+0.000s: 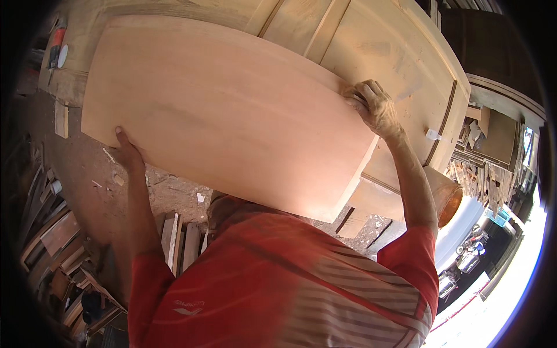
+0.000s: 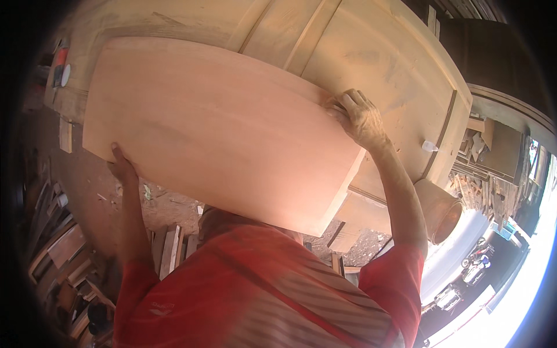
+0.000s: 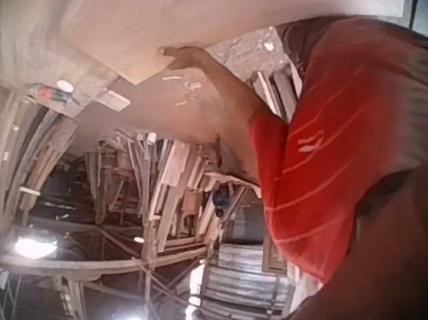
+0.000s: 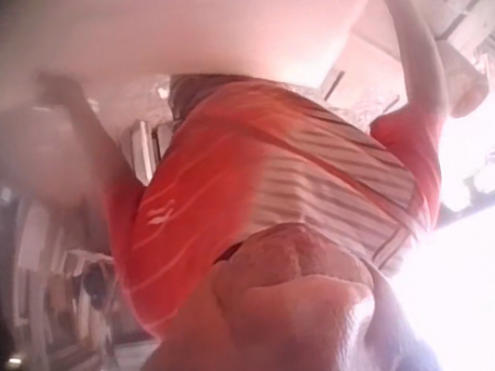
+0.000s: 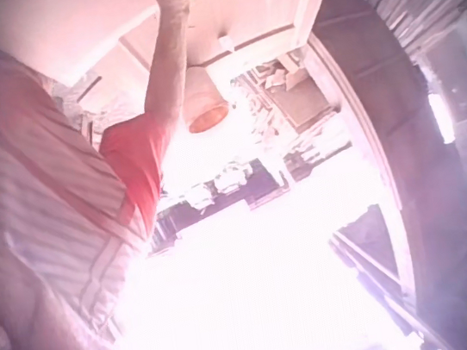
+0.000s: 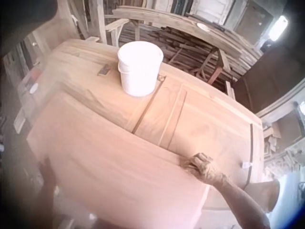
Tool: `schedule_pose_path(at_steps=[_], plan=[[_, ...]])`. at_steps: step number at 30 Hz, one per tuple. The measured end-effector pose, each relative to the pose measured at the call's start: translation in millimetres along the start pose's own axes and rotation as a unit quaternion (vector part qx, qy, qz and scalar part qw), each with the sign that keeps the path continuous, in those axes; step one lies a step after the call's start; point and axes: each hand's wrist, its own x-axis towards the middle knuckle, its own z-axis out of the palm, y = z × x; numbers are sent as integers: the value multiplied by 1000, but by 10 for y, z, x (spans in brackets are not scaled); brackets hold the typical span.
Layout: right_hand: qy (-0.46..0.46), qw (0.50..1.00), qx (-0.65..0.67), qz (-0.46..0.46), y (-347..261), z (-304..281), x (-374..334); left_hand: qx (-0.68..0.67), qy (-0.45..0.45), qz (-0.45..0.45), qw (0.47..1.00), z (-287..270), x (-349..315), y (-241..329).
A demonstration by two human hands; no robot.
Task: The person picks up a sanding block and a wooden panel, then sands the edges and corners of the panel with the sanding block by hand. They place the panel onto a wooden workbench and sand its edges with the sanding block.
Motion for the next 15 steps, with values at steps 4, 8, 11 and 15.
schedule_pose_path(at_steps=[4, 8, 11, 15], plan=[[-22, 1000, -18, -1, 246, -140, -381, -30, 0, 0, 1000, -1, 19, -35], [-17, 999, -28, -20, -8, 144, 155, -36, 5, -13, 999, 71, -4, 72], [-7, 999, -6, -39, -300, 462, 674, -37, 2, -20, 999, -38, 52, -50], [-23, 998, -13, -54, -218, 362, 578, -11, 56, -35, 998, 28, -5, -50]])
